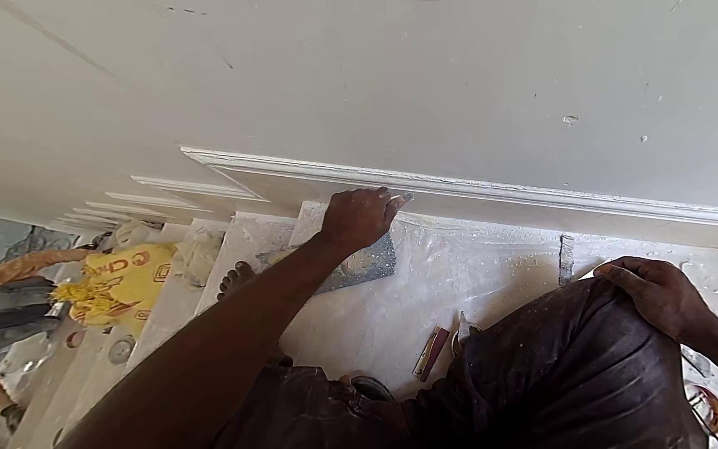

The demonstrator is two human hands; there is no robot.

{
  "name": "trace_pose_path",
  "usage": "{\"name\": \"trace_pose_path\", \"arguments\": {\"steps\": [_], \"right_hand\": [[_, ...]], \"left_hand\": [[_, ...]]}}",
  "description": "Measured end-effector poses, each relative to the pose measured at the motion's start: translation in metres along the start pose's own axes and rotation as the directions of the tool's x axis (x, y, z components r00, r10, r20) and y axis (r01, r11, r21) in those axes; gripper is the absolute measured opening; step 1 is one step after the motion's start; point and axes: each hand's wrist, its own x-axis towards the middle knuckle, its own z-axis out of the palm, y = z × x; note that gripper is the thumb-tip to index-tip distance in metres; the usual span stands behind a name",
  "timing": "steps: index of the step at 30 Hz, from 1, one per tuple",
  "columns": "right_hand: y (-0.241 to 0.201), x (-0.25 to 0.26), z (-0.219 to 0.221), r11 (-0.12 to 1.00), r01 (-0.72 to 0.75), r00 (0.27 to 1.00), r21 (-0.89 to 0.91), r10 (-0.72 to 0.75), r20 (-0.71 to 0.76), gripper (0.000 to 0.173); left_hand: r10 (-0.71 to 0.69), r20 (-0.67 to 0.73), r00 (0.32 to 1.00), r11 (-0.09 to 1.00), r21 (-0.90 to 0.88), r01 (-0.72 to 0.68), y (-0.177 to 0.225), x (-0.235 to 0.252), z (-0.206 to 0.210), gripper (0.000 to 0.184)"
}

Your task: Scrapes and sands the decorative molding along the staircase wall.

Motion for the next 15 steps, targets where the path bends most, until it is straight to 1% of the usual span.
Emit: {"name": "trace_pose_path", "arguments": {"steps": [3, 4, 6, 8, 10, 11, 12, 13, 15], "right_hand": [[-0.001, 0.003, 0.001, 1.000, 0.000, 1.000, -0.001, 0.000, 0.010, 0.031], [-0.002, 0.006, 0.001, 1.000, 0.001, 1.000, -0.008, -0.001, 0.015, 0.032], [-0.004, 0.010, 0.002, 0.999, -0.002, 0.999, -0.035, 0.003, 0.034, 0.031], [-0.006, 0.013, 0.002, 0.998, -0.003, 0.999, -0.069, 0.007, 0.051, 0.030], [-0.007, 0.013, 0.001, 0.996, -0.019, 0.998, -0.084, 0.024, 0.059, 0.029], [-0.006, 0.011, 0.001, 0.996, -0.032, 0.998, -0.089, 0.037, 0.057, 0.030], [-0.004, 0.009, 0.000, 0.994, -0.043, 0.997, -0.100, 0.049, 0.054, 0.031], [-0.004, 0.007, -0.001, 0.991, -0.053, 0.997, -0.123, 0.060, 0.050, 0.031], [-0.009, 0.004, 0.000, 0.971, -0.062, 0.995, -0.231, 0.077, 0.058, 0.033]], "left_hand": [[0.005, -0.079, 0.997, 1.000, -0.016, -0.006, -0.020, -0.007, 0.004, 0.050], [-0.001, -0.100, 0.995, 1.000, -0.020, -0.001, -0.020, -0.005, 0.004, 0.050], [-0.023, -0.102, 0.995, 0.999, -0.034, 0.019, -0.001, 0.004, 0.000, 0.050], [-0.013, -0.069, 0.998, 1.000, -0.026, 0.012, 0.036, 0.016, -0.004, 0.049], [0.003, 0.036, 0.999, 1.000, -0.027, -0.002, 0.072, 0.024, -0.003, 0.046], [0.014, 0.096, 0.995, 0.999, -0.031, -0.011, 0.084, 0.027, 0.000, 0.045], [0.032, 0.138, 0.990, 0.999, -0.033, -0.028, 0.091, 0.028, 0.003, 0.046], [0.062, 0.151, 0.987, 0.998, -0.037, -0.057, 0.091, 0.027, 0.007, 0.047], [0.130, 0.132, 0.983, 0.991, -0.039, -0.125, 0.083, 0.022, 0.012, 0.048]]}}
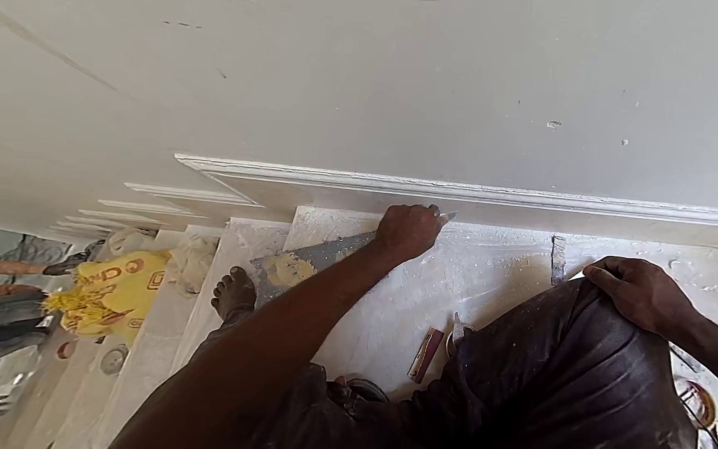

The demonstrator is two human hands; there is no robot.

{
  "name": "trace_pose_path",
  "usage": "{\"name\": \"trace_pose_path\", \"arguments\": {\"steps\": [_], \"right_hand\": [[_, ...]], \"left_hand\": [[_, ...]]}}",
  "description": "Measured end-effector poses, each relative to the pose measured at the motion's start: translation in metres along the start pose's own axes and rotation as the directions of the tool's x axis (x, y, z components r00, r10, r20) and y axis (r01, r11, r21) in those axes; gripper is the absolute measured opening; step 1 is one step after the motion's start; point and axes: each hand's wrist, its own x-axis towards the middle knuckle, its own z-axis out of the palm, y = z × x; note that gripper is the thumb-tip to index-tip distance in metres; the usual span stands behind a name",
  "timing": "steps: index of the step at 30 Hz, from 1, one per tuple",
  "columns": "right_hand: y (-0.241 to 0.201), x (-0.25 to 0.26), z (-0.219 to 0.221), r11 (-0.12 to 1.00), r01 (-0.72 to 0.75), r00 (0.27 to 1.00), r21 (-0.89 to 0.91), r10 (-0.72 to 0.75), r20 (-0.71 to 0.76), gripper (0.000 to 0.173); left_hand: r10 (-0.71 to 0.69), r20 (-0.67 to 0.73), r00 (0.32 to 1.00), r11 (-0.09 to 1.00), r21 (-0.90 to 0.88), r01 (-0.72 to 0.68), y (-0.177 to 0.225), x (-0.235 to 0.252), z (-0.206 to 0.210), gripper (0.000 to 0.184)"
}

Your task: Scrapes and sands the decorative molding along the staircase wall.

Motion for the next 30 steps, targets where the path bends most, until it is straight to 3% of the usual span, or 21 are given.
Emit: {"name": "trace_pose_path", "arguments": {"steps": [4, 7, 13, 20, 24, 30], "right_hand": [[-0.024, -0.002, 0.005, 0.931, 0.107, 0.994, -0.349, -0.087, 0.073, 0.037], [-0.031, 0.005, 0.005, 0.896, 0.146, 0.986, -0.420, -0.095, 0.139, 0.041], [-0.018, 0.013, 0.004, 0.955, 0.112, 0.982, -0.274, -0.065, 0.176, 0.045], [0.001, 0.016, 0.006, 0.982, 0.147, 0.978, -0.117, -0.127, 0.163, 0.048], [0.008, 0.014, 0.007, 0.988, 0.147, 0.983, -0.042, -0.142, 0.118, 0.050], [0.016, 0.001, 0.010, 0.985, 0.165, 0.986, 0.041, -0.164, -0.016, 0.051]], "left_hand": [[-0.066, -0.024, 0.998, 0.997, -0.051, 0.065, -0.018, -0.022, 0.001, 0.047], [-0.147, -0.017, 0.989, 0.986, -0.080, 0.145, -0.027, -0.036, 0.001, 0.045], [-0.241, -0.003, 0.971, 0.966, -0.096, 0.239, -0.013, -0.061, 0.006, 0.044], [-0.204, 0.010, 0.979, 0.958, -0.203, 0.202, 0.049, -0.100, 0.022, 0.045], [-0.180, -0.012, 0.984, 0.952, -0.253, 0.171, 0.075, -0.128, 0.039, 0.042], [-0.306, 0.030, 0.952, 0.910, -0.283, 0.301, 0.092, -0.175, 0.043, 0.043]]}}
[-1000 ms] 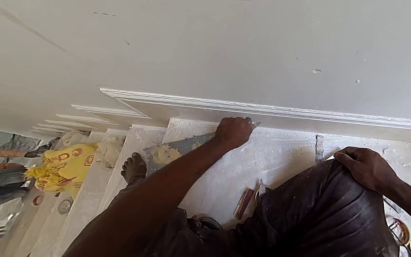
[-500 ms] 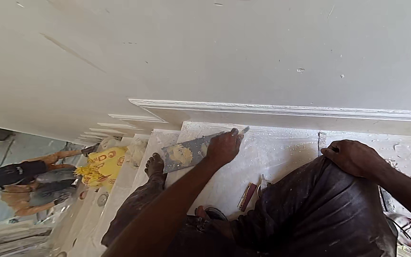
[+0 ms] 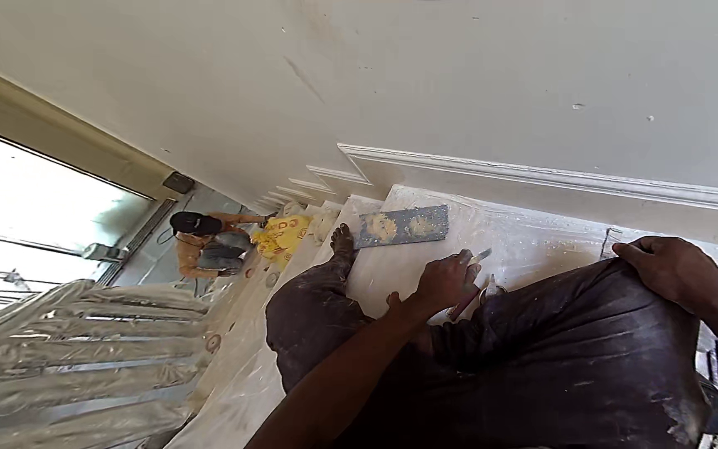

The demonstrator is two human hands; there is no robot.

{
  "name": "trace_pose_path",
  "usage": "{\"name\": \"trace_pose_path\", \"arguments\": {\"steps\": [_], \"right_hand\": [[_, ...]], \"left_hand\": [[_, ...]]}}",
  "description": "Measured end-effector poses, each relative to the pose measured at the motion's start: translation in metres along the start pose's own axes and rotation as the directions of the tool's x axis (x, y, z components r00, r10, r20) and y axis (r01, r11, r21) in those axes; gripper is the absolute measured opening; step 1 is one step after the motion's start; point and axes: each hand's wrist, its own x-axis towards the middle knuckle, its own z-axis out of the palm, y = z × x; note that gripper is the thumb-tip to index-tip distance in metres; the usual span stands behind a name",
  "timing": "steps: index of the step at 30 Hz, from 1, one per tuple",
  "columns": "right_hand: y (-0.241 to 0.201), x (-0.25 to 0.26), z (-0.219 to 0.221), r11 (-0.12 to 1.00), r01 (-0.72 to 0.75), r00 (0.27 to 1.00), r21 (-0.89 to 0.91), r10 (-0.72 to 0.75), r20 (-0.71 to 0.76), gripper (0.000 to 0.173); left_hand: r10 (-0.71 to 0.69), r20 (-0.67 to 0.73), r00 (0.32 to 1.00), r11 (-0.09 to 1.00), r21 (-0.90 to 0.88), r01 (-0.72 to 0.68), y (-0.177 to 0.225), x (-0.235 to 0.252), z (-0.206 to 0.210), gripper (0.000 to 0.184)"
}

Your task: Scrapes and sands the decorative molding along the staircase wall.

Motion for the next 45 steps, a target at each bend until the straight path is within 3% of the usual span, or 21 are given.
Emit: {"name": "trace_pose_path", "arguments": {"steps": [4, 10, 15, 19, 24, 27, 31, 35, 40, 43, 45], "right_hand": [[-0.012, -0.019, -0.004, 0.999, -0.032, 0.999, -0.018, 0.032, -0.030, 0.048], [-0.031, -0.030, -0.001, 0.939, 0.057, 0.998, -0.338, -0.061, -0.001, 0.050], [-0.045, -0.033, 0.004, 0.891, 0.032, 0.999, -0.452, -0.018, 0.035, 0.053], [-0.062, -0.020, 0.012, 0.876, 0.060, 0.994, -0.479, -0.010, 0.107, 0.055], [-0.110, 0.018, 0.047, 0.970, 0.119, 0.984, -0.211, -0.087, 0.155, 0.052], [-0.154, 0.040, 0.079, 0.969, 0.238, 0.953, -0.070, -0.219, 0.211, 0.047], [-0.204, 0.067, 0.112, 0.940, 0.329, 0.918, 0.095, -0.342, 0.200, 0.045], [-0.210, 0.088, 0.132, 0.941, 0.255, 0.939, 0.222, -0.296, 0.175, 0.046], [-0.205, 0.101, 0.118, 0.922, 0.110, 0.959, 0.370, -0.197, 0.206, 0.042], [-0.206, 0.106, 0.113, 0.819, 0.003, 0.990, 0.574, -0.084, 0.115, 0.034], [-0.210, 0.106, 0.109, 0.671, -0.081, 0.997, 0.737, 0.044, 0.069, 0.033]], "left_hand": [[-0.092, 0.004, 0.996, 0.996, -0.019, 0.092, -0.013, -0.019, -0.004, 0.046], [-0.155, -0.085, 0.984, 0.970, -0.199, 0.136, -0.038, -0.018, 0.006, 0.041], [-0.219, -0.049, 0.975, 0.845, -0.508, 0.164, -0.048, 0.004, 0.025, 0.036], [-0.255, -0.041, 0.966, 0.768, -0.615, 0.177, -0.048, 0.022, 0.051, 0.030], [-0.252, 0.012, 0.968, 0.767, -0.608, 0.207, -0.058, 0.015, 0.093, 0.037], [-0.243, 0.027, 0.970, 0.801, -0.558, 0.216, -0.063, 0.008, 0.102, 0.042], [-0.247, 0.012, 0.969, 0.767, -0.608, 0.204, -0.067, 0.020, 0.106, 0.036], [-0.231, 0.083, 0.970, 0.863, -0.442, 0.243, -0.063, 0.029, 0.106, 0.045], [-0.239, 0.122, 0.963, 0.933, -0.246, 0.263, -0.050, 0.032, 0.096, 0.050], [-0.246, 0.107, 0.963, 0.940, -0.217, 0.264, -0.048, 0.033, 0.095, 0.050], [-0.252, 0.113, 0.961, 0.942, -0.201, 0.270, -0.048, 0.034, 0.095, 0.051]]}}
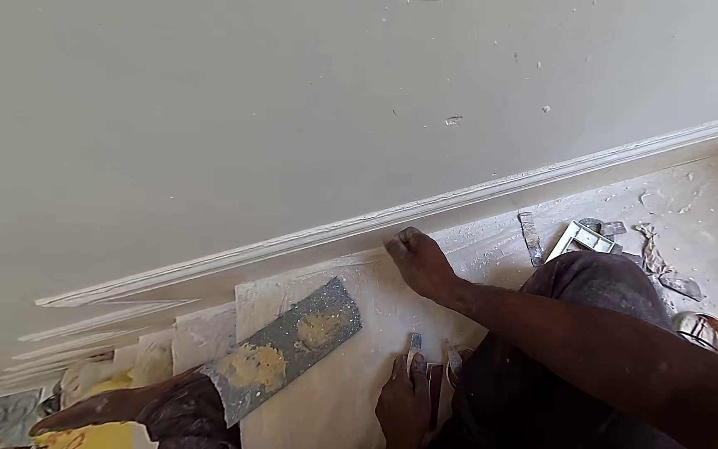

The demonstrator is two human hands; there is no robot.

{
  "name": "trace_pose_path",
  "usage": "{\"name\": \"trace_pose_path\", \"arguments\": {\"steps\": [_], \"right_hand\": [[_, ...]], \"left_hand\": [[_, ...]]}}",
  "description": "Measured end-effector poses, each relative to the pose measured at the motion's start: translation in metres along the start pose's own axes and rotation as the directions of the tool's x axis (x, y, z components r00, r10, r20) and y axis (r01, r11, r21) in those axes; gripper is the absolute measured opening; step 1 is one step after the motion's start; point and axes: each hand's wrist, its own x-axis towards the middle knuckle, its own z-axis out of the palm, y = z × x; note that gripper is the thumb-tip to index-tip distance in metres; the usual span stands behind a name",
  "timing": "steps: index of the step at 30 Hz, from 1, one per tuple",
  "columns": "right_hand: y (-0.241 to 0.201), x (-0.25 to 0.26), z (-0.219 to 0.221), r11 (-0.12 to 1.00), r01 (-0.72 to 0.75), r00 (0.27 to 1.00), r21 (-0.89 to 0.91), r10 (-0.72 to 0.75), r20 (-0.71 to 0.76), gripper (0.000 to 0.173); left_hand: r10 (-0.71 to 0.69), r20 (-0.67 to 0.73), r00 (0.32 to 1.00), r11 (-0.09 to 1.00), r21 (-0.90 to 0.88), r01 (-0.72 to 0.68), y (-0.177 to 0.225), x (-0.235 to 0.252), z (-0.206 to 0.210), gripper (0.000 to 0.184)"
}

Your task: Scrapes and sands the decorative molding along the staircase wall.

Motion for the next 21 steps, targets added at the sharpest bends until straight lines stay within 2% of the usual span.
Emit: {"name": "trace_pose_path", "arguments": {"steps": [4, 7, 9, 14, 21], "right_hand": [[-0.012, -0.003, -0.003, 0.915, -0.121, 0.966, 0.384, 0.198, -0.168, 0.037], [-0.017, -0.009, -0.010, 0.842, -0.071, 0.934, 0.535, 0.245, -0.261, 0.045], [-0.018, -0.011, -0.016, 0.816, -0.039, 0.914, 0.576, 0.263, -0.310, 0.049], [-0.008, 0.000, -0.023, 0.815, 0.009, 0.865, 0.579, 0.285, -0.414, 0.044], [-0.009, 0.007, -0.029, 0.811, 0.002, 0.866, 0.585, 0.292, -0.407, 0.039]], "left_hand": [[0.014, -0.028, 1.000, 1.000, 0.010, -0.013, 0.000, 0.000, 0.002, 0.053], [0.024, -0.035, 0.999, 1.000, -0.003, -0.024, 0.000, 0.000, 0.001, 0.054], [0.027, -0.035, 0.999, 1.000, -0.004, -0.027, -0.001, -0.001, 0.001, 0.053], [0.029, -0.023, 0.999, 1.000, -0.010, -0.030, -0.004, 0.000, 0.002, 0.054], [0.025, -0.049, 0.999, 0.999, 0.031, -0.023, 0.000, -0.001, 0.002, 0.054]]}}
